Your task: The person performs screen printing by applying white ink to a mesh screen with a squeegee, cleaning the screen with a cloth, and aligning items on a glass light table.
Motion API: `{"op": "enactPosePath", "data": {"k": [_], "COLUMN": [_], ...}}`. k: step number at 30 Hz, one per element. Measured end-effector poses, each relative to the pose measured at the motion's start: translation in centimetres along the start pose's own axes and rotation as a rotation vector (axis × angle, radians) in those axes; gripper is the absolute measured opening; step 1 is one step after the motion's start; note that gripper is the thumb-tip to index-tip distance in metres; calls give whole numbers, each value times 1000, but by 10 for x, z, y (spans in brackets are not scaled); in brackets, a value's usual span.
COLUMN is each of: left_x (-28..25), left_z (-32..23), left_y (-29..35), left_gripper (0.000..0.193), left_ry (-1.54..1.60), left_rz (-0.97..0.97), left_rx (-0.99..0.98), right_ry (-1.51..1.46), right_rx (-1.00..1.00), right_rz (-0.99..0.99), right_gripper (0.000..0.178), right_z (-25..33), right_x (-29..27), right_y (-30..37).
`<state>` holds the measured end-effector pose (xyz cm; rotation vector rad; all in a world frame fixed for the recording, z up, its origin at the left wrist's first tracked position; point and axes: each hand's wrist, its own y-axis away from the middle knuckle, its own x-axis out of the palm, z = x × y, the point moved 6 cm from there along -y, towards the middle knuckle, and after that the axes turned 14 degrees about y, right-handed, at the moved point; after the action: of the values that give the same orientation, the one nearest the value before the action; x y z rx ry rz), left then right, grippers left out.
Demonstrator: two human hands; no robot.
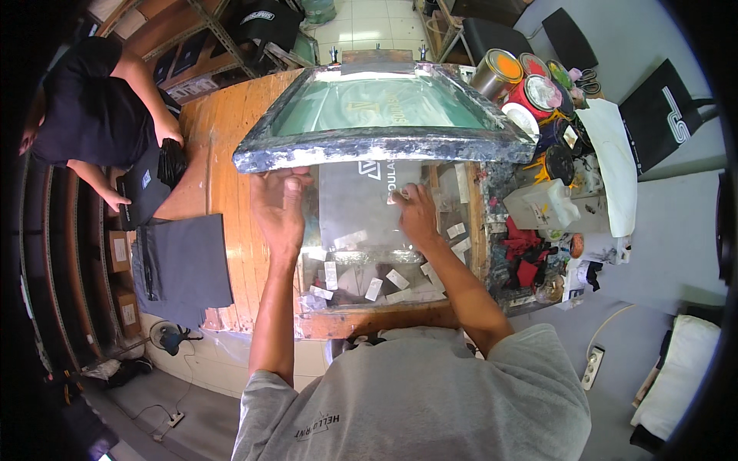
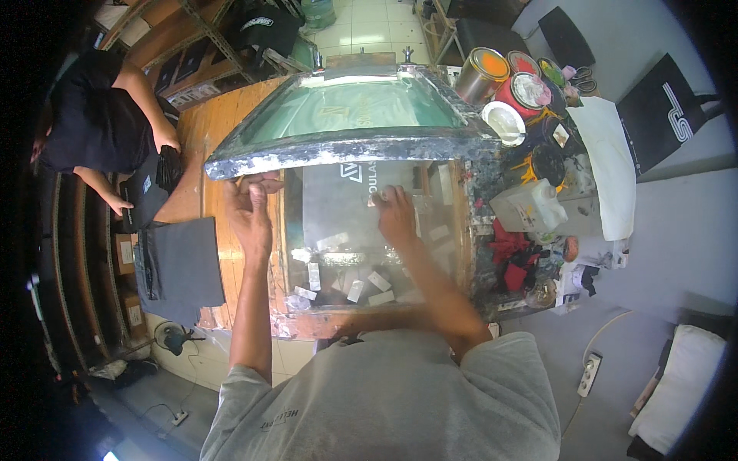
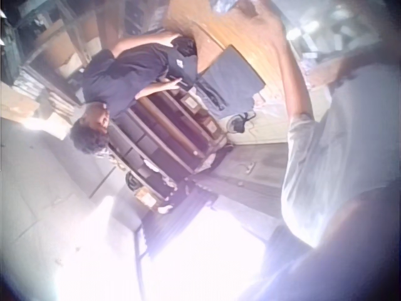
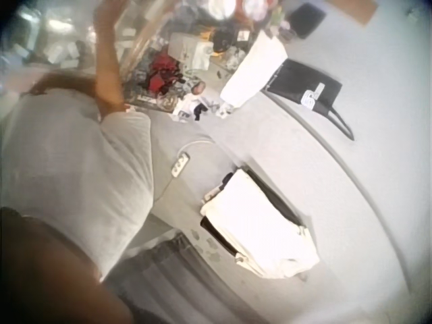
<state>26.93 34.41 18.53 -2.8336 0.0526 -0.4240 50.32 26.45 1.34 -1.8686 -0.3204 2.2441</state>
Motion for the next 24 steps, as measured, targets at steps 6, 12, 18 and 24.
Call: {"op": "enactPosePath", "data": {"k": [6,12,18,24], "left_x": [-8,1,-4,-10], "left_z": [106,165,181,183], "left_y": [40,67,54,57], "left_gripper": [42,64,81,76], "left_ry": [-513,-1057,-1130,-1187], "left_rz": [323,587,596,568], "left_rx": [-14,94,46,-19], "right_ry": [-96,-54,61,-1], "right_rx": [-14,-73,258,-68], "right_rz": [-96,-174,198,-162], "right_gripper": [29,26,28,32], "right_z": [-1,9,-35,1], "right_x": [-1,-7,52,4], "right_y": [-13,-17,-53,-21]}}
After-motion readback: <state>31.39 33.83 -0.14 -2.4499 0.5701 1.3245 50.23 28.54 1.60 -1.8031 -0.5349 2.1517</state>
